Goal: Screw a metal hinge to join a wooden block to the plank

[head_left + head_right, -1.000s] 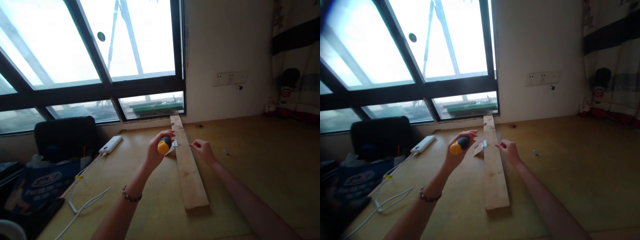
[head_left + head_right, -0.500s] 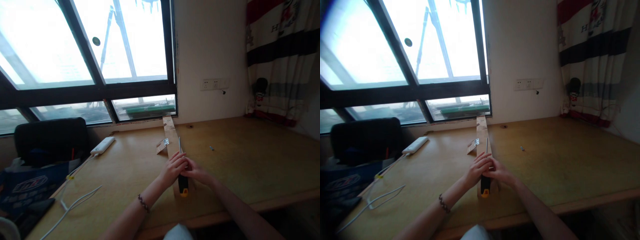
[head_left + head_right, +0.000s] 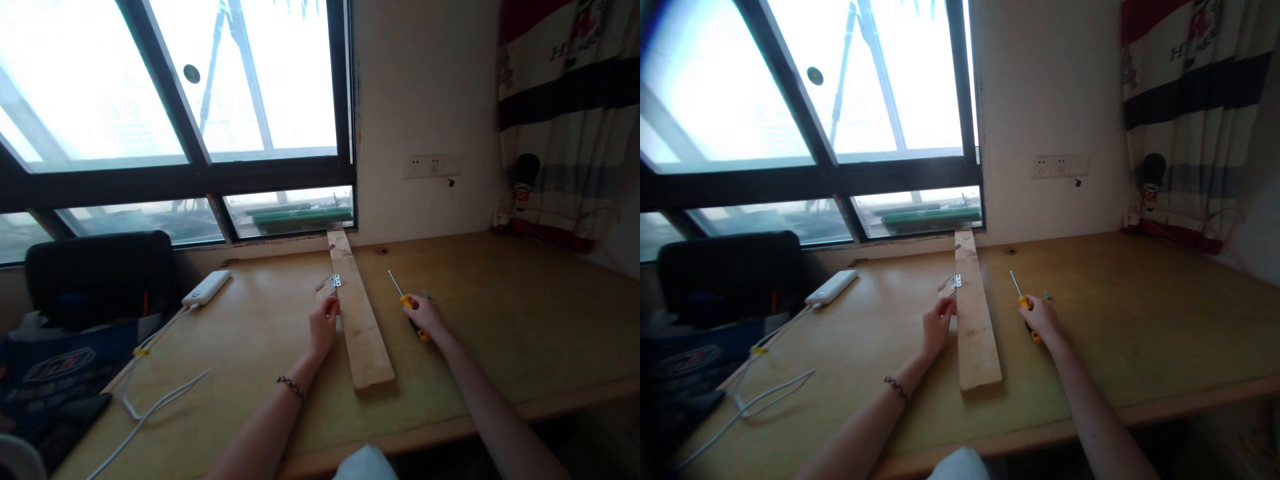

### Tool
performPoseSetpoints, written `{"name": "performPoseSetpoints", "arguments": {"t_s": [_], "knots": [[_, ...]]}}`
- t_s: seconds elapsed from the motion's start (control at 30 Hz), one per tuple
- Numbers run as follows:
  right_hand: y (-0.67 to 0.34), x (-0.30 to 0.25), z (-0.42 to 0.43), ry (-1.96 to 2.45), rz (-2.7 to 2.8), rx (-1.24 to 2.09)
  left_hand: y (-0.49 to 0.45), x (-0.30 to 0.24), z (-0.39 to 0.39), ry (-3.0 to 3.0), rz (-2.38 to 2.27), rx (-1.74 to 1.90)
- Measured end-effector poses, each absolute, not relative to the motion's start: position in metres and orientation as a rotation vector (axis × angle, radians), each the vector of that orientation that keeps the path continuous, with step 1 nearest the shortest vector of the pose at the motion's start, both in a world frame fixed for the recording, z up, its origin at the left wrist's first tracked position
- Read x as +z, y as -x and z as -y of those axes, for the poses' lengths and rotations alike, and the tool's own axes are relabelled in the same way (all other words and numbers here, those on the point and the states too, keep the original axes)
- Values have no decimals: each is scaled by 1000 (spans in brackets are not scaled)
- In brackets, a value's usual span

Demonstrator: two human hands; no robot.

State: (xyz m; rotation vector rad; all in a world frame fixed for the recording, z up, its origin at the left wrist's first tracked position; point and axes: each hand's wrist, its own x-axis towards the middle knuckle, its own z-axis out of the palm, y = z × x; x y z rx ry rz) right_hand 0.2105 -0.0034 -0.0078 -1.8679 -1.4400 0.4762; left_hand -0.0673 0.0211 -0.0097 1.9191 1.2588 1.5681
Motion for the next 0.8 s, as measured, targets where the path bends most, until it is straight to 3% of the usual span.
{"name": "performPoseSetpoints", "arguments": {"t_s": [0.1, 0.27, 0.8], "knots": [[-211, -4, 11, 2086, 1522, 286, 69, -15, -30, -1611, -1267, 1572], [-211, -1, 13, 2095, 1567, 201, 71, -16, -34, -1352, -1239, 1550], [-231, -30, -6, 1879, 1472, 517, 70, -17, -35, -1198, -1184, 1507]]}}
